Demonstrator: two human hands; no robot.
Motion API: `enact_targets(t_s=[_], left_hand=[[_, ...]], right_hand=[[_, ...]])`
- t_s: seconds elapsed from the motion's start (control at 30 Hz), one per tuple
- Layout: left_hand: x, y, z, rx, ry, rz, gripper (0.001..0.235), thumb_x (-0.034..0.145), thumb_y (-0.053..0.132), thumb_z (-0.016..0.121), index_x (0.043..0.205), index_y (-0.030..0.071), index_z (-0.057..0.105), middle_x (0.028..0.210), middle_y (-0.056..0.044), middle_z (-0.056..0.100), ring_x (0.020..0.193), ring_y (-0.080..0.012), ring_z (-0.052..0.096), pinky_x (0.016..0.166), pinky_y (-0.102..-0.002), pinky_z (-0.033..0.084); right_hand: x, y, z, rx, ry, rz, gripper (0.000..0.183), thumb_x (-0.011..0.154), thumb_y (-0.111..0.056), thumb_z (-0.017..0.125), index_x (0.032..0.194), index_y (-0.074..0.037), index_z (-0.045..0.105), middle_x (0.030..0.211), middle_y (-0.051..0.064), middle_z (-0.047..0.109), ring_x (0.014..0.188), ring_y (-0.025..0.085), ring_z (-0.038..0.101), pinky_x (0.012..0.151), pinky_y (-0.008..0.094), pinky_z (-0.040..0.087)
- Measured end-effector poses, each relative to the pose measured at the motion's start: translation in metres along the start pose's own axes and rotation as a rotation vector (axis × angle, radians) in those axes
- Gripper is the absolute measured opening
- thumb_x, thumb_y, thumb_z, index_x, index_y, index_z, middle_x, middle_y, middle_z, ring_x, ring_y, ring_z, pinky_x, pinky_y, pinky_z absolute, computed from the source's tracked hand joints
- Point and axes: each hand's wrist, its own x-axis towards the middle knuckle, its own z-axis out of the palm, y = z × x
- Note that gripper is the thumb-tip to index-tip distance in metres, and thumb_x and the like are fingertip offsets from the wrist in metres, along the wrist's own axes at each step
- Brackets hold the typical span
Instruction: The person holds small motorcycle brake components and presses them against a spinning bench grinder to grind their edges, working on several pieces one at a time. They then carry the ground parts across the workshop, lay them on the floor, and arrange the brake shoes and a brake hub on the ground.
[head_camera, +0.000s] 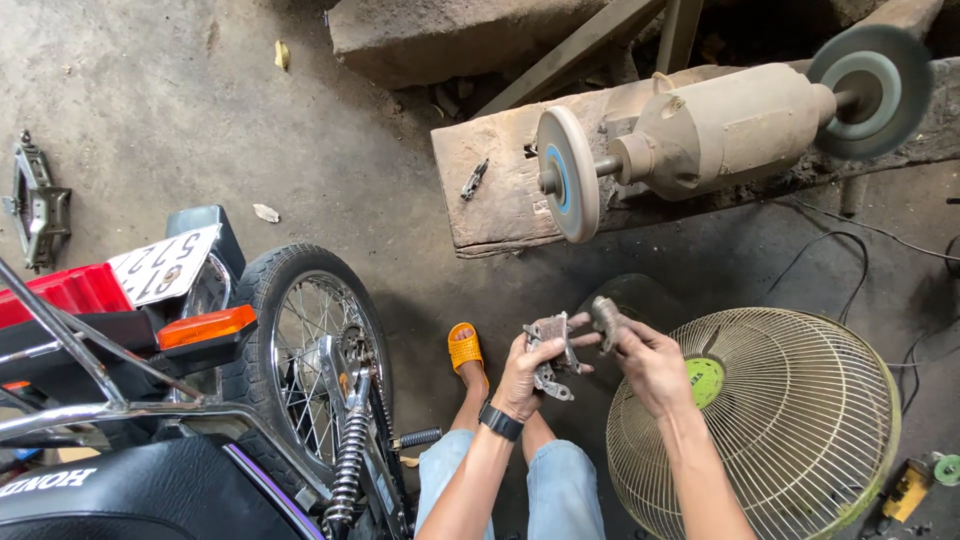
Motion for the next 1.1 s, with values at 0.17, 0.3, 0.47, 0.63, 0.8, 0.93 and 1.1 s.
enact_targets(t_s=[0.17, 0.3, 0.47, 0.63, 0.8, 0.93, 1.1], left_hand=[[0.004, 0.007, -0.008, 0.031, 0.014, 0.030, 0.053, 0.093, 0.013, 0.067, 0.141, -0.005, 0.052, 0.148, -0.024, 0.055, 0.130, -0.0446, 0.060, 0.087, -0.050, 0.063], [0.001, 0.007, -0.020, 0.054, 0.045, 0.030, 0.051, 0.092, 0.013, 0.067, 0.139, -0.004, 0.054, 0.149, -0.022, 0.055, 0.128, -0.0451, 0.061, 0.086, -0.049, 0.064], [0.000, 0.014, -0.025, 0.070, 0.054, 0.024, 0.051, 0.092, 0.014, 0.068, 0.138, -0.003, 0.055, 0.149, -0.021, 0.055, 0.128, -0.0443, 0.061, 0.086, -0.049, 0.064], [0.000, 0.029, -0.023, 0.063, 0.037, 0.034, 0.052, 0.091, 0.014, 0.068, 0.138, -0.003, 0.055, 0.150, -0.020, 0.055, 0.129, -0.0433, 0.061, 0.087, -0.049, 0.064], [-0.009, 0.044, -0.024, 0.052, 0.048, 0.061, 0.052, 0.090, 0.014, 0.069, 0.138, -0.003, 0.055, 0.148, -0.021, 0.056, 0.129, -0.0432, 0.061, 0.085, -0.050, 0.064], [-0.011, 0.050, -0.033, 0.033, 0.065, 0.070, 0.052, 0.091, 0.014, 0.069, 0.138, -0.003, 0.054, 0.148, -0.021, 0.056, 0.128, -0.0424, 0.061, 0.086, -0.048, 0.064], [-0.011, 0.049, -0.041, -0.038, 0.045, 0.100, 0.051, 0.092, 0.012, 0.068, 0.138, -0.004, 0.054, 0.148, -0.022, 0.055, 0.128, -0.0422, 0.061, 0.087, -0.048, 0.064]], right_hand=[[0.024, 0.027, -0.023, 0.432, -0.053, 0.104, 0.047, 0.099, -0.022, 0.060, 0.140, -0.001, 0.058, 0.125, 0.008, 0.069, 0.112, 0.020, 0.063, 0.106, 0.041, 0.048], [0.047, 0.038, -0.034, 0.536, -0.080, 0.066, 0.047, 0.104, -0.025, 0.056, 0.145, -0.003, 0.055, 0.125, 0.008, 0.067, 0.112, 0.021, 0.063, 0.107, 0.041, 0.048], [0.064, -0.017, -0.009, 0.399, -0.095, -0.006, 0.046, 0.102, -0.020, 0.058, 0.145, 0.000, 0.057, 0.129, 0.009, 0.067, 0.112, 0.020, 0.063, 0.101, 0.039, 0.050], [0.122, -0.038, 0.004, -0.156, -0.007, -0.264, 0.039, 0.100, -0.016, 0.062, 0.134, 0.003, 0.065, 0.125, 0.007, 0.072, 0.106, 0.013, 0.067, 0.093, 0.030, 0.054], [0.159, -0.039, 0.027, -0.556, 0.057, -0.315, 0.026, 0.099, -0.014, 0.070, 0.120, 0.002, 0.075, 0.085, 0.003, 0.072, 0.071, 0.008, 0.058, 0.064, 0.024, 0.048], [0.163, -0.037, 0.027, -0.544, 0.072, -0.285, 0.024, 0.099, -0.014, 0.070, 0.116, 0.002, 0.075, 0.080, 0.002, 0.070, 0.067, 0.007, 0.057, 0.061, 0.024, 0.047], [0.159, -0.034, 0.028, -0.470, 0.086, -0.305, 0.024, 0.101, -0.015, 0.070, 0.112, 0.005, 0.077, 0.082, 0.001, 0.068, 0.070, 0.007, 0.054, 0.064, 0.024, 0.045]])
